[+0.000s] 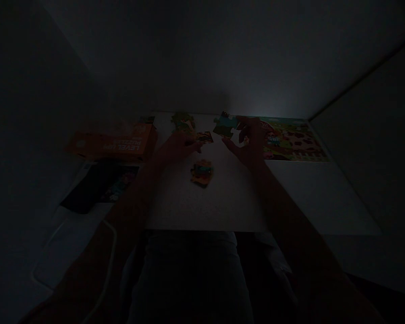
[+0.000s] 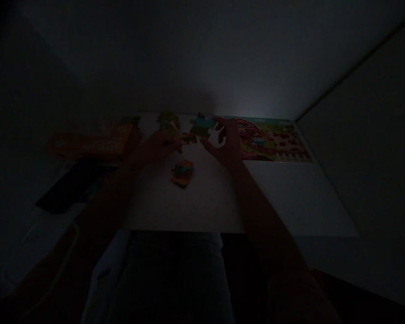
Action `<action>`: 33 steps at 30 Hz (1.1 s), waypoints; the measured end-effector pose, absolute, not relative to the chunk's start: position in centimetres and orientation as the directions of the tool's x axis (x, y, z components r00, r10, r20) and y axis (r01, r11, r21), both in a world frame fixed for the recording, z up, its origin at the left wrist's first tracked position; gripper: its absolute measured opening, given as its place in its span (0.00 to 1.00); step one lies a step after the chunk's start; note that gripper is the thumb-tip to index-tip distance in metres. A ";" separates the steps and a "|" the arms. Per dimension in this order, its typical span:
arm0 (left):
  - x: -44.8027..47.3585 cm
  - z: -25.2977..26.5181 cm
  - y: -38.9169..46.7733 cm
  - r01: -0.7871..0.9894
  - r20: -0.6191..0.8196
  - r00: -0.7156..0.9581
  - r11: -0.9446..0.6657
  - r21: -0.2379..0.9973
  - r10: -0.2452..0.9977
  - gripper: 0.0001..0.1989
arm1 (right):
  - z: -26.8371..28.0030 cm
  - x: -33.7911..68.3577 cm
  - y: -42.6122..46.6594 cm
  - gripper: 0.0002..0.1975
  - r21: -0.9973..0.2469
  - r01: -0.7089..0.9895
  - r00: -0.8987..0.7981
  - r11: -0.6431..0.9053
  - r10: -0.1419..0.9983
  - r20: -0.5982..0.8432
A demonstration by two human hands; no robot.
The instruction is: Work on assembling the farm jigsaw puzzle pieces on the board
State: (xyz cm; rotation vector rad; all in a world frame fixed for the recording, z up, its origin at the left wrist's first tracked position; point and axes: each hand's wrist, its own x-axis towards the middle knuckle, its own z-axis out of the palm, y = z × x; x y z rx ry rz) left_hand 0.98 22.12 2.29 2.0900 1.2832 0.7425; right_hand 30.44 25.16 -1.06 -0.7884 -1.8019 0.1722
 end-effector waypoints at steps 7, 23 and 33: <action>0.1 0.7 23.2 0.701 0.376 0.178 -0.385 0.600 0.909 0.15 | -0.6 30.6 24.6 0.34 -0.485 0.528 -0.259 0.697 0.676 0.690; 1.0 1.8 22.5 0.846 0.388 0.099 -0.282 0.452 0.916 0.07 | -1.0 28.6 23.2 0.28 -0.322 0.737 -0.538 0.594 0.804 0.253; 0.4 0.3 21.8 0.954 0.348 0.102 -0.192 0.232 0.932 0.40 | -0.8 29.4 23.8 0.30 -0.322 0.723 -0.560 0.611 0.791 0.246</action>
